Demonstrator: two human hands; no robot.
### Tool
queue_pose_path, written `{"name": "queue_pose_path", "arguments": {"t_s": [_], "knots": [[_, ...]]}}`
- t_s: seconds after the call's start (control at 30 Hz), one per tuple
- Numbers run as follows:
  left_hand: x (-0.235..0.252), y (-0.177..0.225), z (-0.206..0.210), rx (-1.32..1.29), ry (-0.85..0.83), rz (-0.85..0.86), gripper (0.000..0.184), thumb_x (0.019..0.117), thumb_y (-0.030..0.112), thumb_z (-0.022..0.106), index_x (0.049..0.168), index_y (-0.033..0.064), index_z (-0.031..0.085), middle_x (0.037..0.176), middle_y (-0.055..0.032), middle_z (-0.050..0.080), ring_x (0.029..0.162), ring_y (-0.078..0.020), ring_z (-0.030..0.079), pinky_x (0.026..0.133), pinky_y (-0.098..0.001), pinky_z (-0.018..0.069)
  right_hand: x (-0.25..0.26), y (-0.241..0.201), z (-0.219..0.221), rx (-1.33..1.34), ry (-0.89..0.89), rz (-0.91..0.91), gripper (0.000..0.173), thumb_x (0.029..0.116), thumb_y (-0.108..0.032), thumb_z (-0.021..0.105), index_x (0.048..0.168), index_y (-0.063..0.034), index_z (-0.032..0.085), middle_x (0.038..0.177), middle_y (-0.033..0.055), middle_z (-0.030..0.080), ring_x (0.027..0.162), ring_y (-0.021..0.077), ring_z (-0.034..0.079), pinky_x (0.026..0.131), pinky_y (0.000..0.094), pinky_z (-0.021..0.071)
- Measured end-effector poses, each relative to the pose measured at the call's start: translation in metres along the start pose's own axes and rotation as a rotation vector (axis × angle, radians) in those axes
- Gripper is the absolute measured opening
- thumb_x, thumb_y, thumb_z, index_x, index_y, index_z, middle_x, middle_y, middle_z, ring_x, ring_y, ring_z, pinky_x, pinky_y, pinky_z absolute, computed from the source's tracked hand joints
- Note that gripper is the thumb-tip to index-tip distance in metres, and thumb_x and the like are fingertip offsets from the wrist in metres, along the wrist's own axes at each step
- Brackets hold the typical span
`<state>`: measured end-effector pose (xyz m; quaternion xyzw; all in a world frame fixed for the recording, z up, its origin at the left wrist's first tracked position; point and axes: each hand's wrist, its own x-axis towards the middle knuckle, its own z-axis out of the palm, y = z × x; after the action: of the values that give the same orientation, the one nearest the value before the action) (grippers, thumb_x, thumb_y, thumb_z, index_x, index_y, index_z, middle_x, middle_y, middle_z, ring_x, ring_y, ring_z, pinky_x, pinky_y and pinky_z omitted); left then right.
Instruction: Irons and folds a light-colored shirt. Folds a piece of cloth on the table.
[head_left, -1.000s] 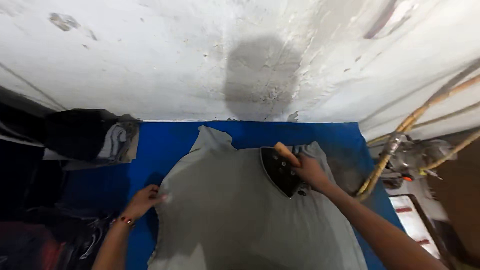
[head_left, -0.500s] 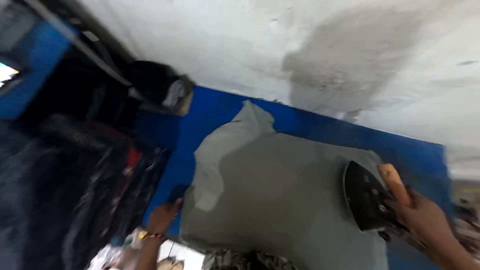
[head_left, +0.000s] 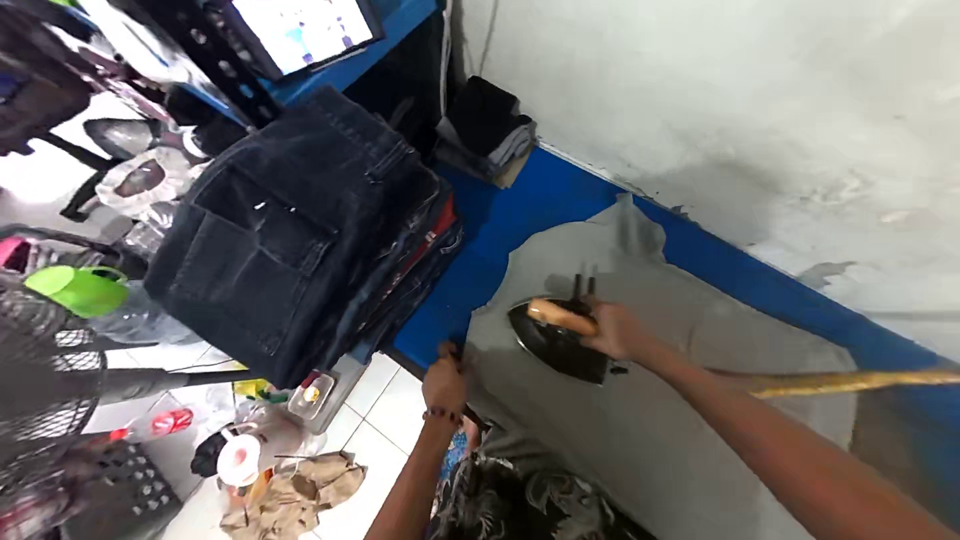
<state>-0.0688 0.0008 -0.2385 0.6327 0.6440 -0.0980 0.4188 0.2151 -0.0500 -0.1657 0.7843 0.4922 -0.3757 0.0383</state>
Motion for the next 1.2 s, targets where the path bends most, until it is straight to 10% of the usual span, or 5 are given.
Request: {"name": "queue_pose_path", "arguments": {"t_s": [0.2, 0.37, 0.57, 0.83, 1.2], "knots": [[-0.015, -0.058, -0.006, -0.325, -0.097, 0.126, 0.053, 0.0956, 0.008, 0.069, 0.14, -0.0085, 0.046, 0.108, -0.0239, 0.07, 0.099, -0.0333, 0.07, 0.094, -0.0484, 0.0548, 0.017, -0.091, 0.041, -0.068, -0.112, -0.12, 0.06, 0.0917, -0.017, 0.073, 0.145, -0.0022, 0.049, 0.119, 0.0287, 0.065, 0.111, 0.0465, 0.064, 0.092, 0.0646, 0.0506], [-0.021, -0.069, -0.038, -0.391, 0.342, 0.228, 0.047, 0.1039, 0.013, 0.056, 0.142, -0.0122, 0.044, 0.114, -0.0285, 0.067, 0.105, -0.0379, 0.068, 0.096, -0.0518, 0.0531, -0.036, -0.108, 0.078, -0.076, -0.211, -0.087, 0.066, 0.0908, -0.016, 0.072, 0.15, -0.0046, 0.044, 0.124, 0.0303, 0.063, 0.114, 0.0498, 0.062, 0.092, 0.0672, 0.0497], [-0.036, -0.092, -0.026, -0.363, 0.565, 0.463, 0.033, 0.1019, 0.01, 0.057, 0.124, -0.0155, 0.056, 0.108, -0.0315, 0.067, 0.095, -0.0391, 0.068, 0.082, -0.051, 0.0558, -0.101, 0.007, 0.066, 0.396, 0.097, 0.227, 0.059, 0.0894, -0.013, 0.074, 0.141, 0.0002, 0.051, 0.119, 0.0284, 0.064, 0.108, 0.0427, 0.064, 0.093, 0.061, 0.0507], [-0.1, -0.052, 0.128, 0.331, 0.031, 0.907, 0.059, 0.0895, 0.047, 0.073, 0.112, -0.0077, 0.07, 0.112, -0.029, 0.07, 0.11, -0.0471, 0.067, 0.093, -0.0611, 0.053, -0.183, 0.219, 0.084, 0.571, 0.5, 0.61, 0.047, 0.0925, -0.011, 0.072, 0.132, 0.0072, 0.053, 0.105, 0.0334, 0.064, 0.085, 0.0463, 0.066, 0.076, 0.0646, 0.0539], [-0.125, -0.077, 0.148, 0.377, 0.332, 1.001, 0.012, 0.0913, 0.002, 0.068, 0.095, -0.0092, 0.071, 0.095, -0.028, 0.071, 0.093, -0.0468, 0.071, 0.079, -0.0589, 0.0574, -0.211, 0.199, 0.129, 0.511, 0.279, 0.449, 0.059, 0.0894, -0.014, 0.077, 0.138, 0.0041, 0.05, 0.105, 0.0296, 0.065, 0.087, 0.0413, 0.068, 0.078, 0.0598, 0.0559]]}}
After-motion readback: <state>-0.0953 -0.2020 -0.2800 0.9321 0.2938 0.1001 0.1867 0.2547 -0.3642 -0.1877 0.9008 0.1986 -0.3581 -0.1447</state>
